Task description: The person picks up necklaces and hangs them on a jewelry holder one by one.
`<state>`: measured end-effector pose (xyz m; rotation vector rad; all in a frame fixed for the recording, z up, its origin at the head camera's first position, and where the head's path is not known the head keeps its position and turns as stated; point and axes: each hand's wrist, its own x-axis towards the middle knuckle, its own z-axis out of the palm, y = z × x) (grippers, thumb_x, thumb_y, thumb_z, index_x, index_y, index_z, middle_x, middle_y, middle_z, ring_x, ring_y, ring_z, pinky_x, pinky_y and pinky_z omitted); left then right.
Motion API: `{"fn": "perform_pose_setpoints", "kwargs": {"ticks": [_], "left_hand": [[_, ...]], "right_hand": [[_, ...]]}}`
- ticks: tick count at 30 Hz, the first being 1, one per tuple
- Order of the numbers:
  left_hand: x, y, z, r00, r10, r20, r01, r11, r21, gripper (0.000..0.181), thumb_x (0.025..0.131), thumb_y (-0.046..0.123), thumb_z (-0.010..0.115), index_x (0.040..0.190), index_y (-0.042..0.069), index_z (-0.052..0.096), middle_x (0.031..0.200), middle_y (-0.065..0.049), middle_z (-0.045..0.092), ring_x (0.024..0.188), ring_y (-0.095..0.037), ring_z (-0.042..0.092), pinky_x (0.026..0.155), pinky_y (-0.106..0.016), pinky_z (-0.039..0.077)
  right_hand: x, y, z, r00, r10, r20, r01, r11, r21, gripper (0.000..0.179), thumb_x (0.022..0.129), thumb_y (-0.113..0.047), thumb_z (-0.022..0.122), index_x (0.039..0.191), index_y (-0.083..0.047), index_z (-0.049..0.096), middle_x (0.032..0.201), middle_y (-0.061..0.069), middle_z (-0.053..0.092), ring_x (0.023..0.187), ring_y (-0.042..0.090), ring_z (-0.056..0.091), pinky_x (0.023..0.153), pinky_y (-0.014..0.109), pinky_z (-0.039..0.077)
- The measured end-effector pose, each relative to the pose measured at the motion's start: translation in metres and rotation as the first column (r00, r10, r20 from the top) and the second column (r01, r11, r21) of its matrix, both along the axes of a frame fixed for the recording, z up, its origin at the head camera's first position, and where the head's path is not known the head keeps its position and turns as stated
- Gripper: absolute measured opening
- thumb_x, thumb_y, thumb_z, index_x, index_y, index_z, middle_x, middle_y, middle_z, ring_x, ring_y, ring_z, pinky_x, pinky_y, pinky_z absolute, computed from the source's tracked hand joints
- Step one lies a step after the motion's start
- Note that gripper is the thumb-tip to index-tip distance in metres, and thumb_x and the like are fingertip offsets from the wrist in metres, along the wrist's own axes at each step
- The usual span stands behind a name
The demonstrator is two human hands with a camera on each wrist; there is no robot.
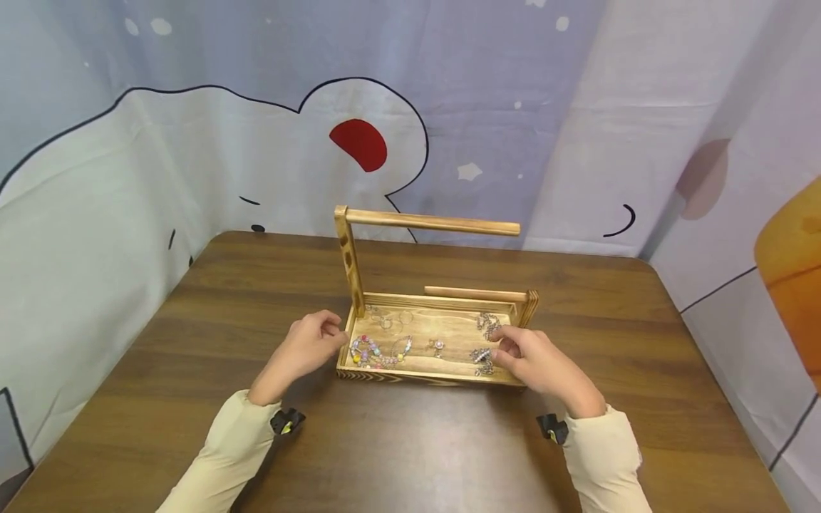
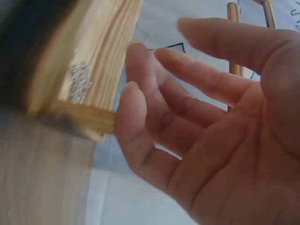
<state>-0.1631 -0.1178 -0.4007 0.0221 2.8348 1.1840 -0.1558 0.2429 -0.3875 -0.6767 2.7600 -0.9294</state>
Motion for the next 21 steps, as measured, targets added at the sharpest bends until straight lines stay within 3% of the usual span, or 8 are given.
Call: {"fn": "perform_pose_setpoints", "kwargs": {"ticks": [6,10,13,18,21], "left_hand": [[-0.002,0.007,0.001,0.995,-0.021,0.101,0.03,0.996,-0.088,0.042,0.083,0.022,0.061,0.113,-0.007,0.054,0.087,-0.009,0.057,0.075,-0.021,0.05,0.067,-0.035,0.044],[-0.001,0.007,-0.005,0.991,-0.021,0.134,0.031,0.997,-0.071,0.044,0.084,0.021,0.062,0.119,-0.004,0.052,0.102,-0.012,0.06,0.091,-0.025,0.055,0.076,-0.04,0.046],[-0.002,0.007,-0.009,0.989,-0.039,0.142,0.047,0.998,-0.052,0.049,0.083,0.019,0.063,0.125,-0.003,0.048,0.101,-0.012,0.062,0.093,-0.026,0.057,0.076,-0.04,0.047],[-0.005,0.006,-0.015,0.988,-0.076,0.131,0.079,0.997,-0.017,0.052,0.08,0.01,0.063,0.127,-0.004,0.045,0.093,-0.012,0.063,0.078,-0.021,0.059,0.064,-0.033,0.048],[-0.005,0.005,-0.019,0.989,-0.072,0.132,0.074,0.997,-0.004,0.049,0.079,0.006,0.061,0.125,-0.004,0.048,0.09,-0.011,0.063,0.072,-0.019,0.058,0.059,-0.03,0.047]], "right_hand": [[-0.009,-0.015,0.001,0.996,0.011,0.086,-0.012,1.0,0.015,0.026,0.086,-0.017,0.062,0.109,-0.004,0.06,0.086,0.002,0.063,0.079,0.013,0.059,0.068,0.029,0.047],[-0.011,-0.02,-0.007,0.995,0.001,0.095,-0.003,1.0,0.026,0.026,0.084,-0.013,0.063,0.107,-0.001,0.06,0.09,0.006,0.064,0.078,0.015,0.06,0.066,0.028,0.048],[-0.013,-0.02,-0.016,0.999,-0.005,0.036,0.003,0.998,0.067,0.023,0.082,-0.004,0.06,0.104,0.001,0.061,0.095,0.011,0.063,0.077,0.015,0.059,0.064,0.028,0.048],[-0.017,-0.02,-0.028,0.994,-0.032,-0.101,0.045,0.991,0.127,0.026,0.074,0.005,0.055,0.098,0.004,0.063,0.091,0.012,0.063,0.07,0.012,0.053,0.062,0.029,0.046],[-0.019,-0.021,-0.032,0.993,-0.031,-0.111,0.045,0.991,0.129,0.026,0.072,0.005,0.056,0.098,0.003,0.064,0.093,0.013,0.063,0.07,0.014,0.053,0.064,0.032,0.047]]}}
